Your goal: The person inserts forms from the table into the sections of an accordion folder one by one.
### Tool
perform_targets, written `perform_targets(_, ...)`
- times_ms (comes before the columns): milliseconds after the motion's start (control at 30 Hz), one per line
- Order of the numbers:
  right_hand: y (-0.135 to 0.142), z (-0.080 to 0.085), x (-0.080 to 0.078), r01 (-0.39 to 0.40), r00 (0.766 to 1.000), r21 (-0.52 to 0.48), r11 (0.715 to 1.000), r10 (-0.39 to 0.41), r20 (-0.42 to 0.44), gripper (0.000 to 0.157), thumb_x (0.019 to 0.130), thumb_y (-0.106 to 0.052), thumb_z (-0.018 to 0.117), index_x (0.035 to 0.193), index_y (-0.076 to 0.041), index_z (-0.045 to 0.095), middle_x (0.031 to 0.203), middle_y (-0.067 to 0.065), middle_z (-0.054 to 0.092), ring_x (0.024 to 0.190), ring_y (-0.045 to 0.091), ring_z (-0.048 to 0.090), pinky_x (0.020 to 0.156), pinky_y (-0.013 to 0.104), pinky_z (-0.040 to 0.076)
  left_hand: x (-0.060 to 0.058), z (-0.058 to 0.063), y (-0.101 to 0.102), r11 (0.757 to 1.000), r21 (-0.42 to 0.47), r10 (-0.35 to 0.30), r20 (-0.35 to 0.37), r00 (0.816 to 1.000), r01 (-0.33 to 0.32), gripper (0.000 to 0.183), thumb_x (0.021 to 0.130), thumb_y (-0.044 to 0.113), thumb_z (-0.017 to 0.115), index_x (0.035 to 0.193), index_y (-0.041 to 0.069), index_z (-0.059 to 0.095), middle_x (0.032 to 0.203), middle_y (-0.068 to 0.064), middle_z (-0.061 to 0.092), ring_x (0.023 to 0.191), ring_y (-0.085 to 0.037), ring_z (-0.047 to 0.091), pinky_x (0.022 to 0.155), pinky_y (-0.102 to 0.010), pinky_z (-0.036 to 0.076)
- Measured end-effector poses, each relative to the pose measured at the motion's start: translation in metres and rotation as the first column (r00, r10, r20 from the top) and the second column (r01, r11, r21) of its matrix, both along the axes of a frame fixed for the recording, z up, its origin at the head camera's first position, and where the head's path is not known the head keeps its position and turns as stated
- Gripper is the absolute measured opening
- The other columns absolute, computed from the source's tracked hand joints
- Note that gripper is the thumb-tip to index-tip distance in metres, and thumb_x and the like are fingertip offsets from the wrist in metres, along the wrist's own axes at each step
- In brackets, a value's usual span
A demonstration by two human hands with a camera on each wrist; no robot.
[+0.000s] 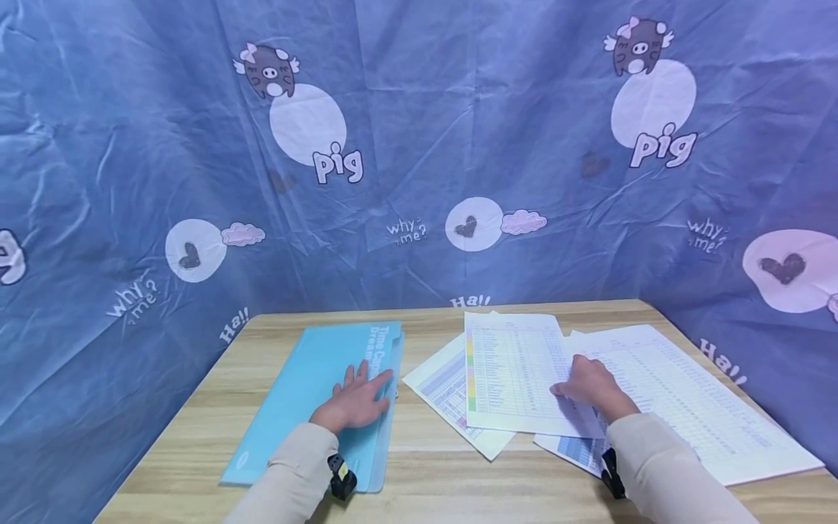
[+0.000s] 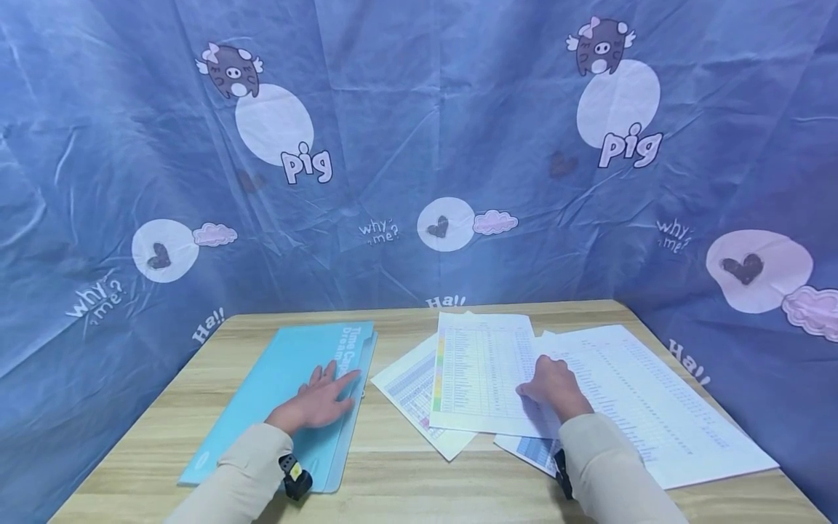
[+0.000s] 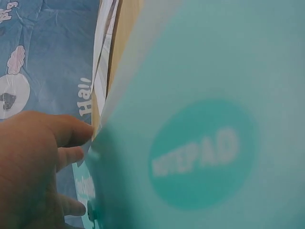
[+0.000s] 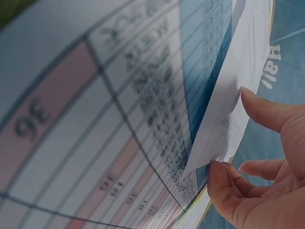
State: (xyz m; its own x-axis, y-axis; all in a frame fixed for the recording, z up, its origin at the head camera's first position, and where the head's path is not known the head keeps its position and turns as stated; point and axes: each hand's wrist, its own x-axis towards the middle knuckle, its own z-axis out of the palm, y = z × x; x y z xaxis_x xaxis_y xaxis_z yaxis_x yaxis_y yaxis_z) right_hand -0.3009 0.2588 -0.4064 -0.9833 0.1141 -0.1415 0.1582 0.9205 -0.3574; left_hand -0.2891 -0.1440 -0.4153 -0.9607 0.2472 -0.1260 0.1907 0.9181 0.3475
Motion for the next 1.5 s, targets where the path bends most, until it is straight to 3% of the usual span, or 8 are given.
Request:
perform_targets(400, 0.0005, -0.0012, -0.0008, 0.005, 1.000, -0.007, 1.000, -0.005, 0.007, 0.061, 0.077, -0.027, 0.074, 0.109, 0.017, 0.047, 0.088, 0.023, 0.056, 0.079, 0.031, 0.051, 0.071, 0.042, 0.045, 0.0008, -0.0003, 0.0043, 1.000, -0.007, 0.012, 0.020, 1.000, -0.012, 0.058, 0.088, 0.026, 0.049, 0.145, 0.018, 0.038, 0.154, -0.025, 0.012, 0.140, -0.050, 0.004, 0.101, -0.072, 0.014)
perform_targets(800, 0.0007, -0.0005, -0.0009, 0.006, 1.000, -0.014, 1.000, -0.005, 0.011, 0.062, 0.076, -0.028, 0.075, 0.109, 0.016, 0.048, 0.086, 0.020, 0.055, 0.079, 0.031, 0.051, 0.069, 0.041, 0.045, 0.0027, 0.0054, 0.0069, 1.000, 0.009, 0.017, 0.030, 0.999, -0.018, 0.051, 0.094, 0.026, 0.043, 0.145, 0.020, 0.039, 0.154, -0.025, 0.012, 0.139, -0.051, 0.008, 0.100, -0.073, 0.015)
perform_targets(1167, 0.0028, 0.0036, -0.0002, 0.041, 0.998, -0.062, 0.997, -0.039, 0.039, 0.062, 0.075, -0.029, 0.075, 0.106, 0.017, 0.048, 0.086, 0.022, 0.055, 0.077, 0.031, 0.051, 0.068, 0.041, 0.044, 0.0028, 0.0039, 0.0055, 0.998, 0.047, 0.035, 0.000, 0.999, -0.035, 0.052, 0.093, 0.028, 0.043, 0.144, 0.017, 0.039, 0.153, -0.027, 0.014, 0.139, -0.050, 0.011, 0.103, -0.068, 0.018)
perform_targets(1500, 0.0014, 0.0042, -0.0012, 0.062, 0.996, -0.077, 0.995, -0.056, 0.068, 0.063, 0.075, -0.029, 0.075, 0.109, 0.016, 0.047, 0.089, 0.024, 0.055, 0.078, 0.032, 0.052, 0.069, 0.041, 0.044, 0.0027, 0.0002, 0.0026, 0.998, 0.054, 0.032, -0.043, 0.999, -0.030, 0.059, 0.086, 0.024, 0.052, 0.142, 0.014, 0.041, 0.150, -0.032, 0.016, 0.136, -0.055, 0.013, 0.102, -0.067, 0.023)
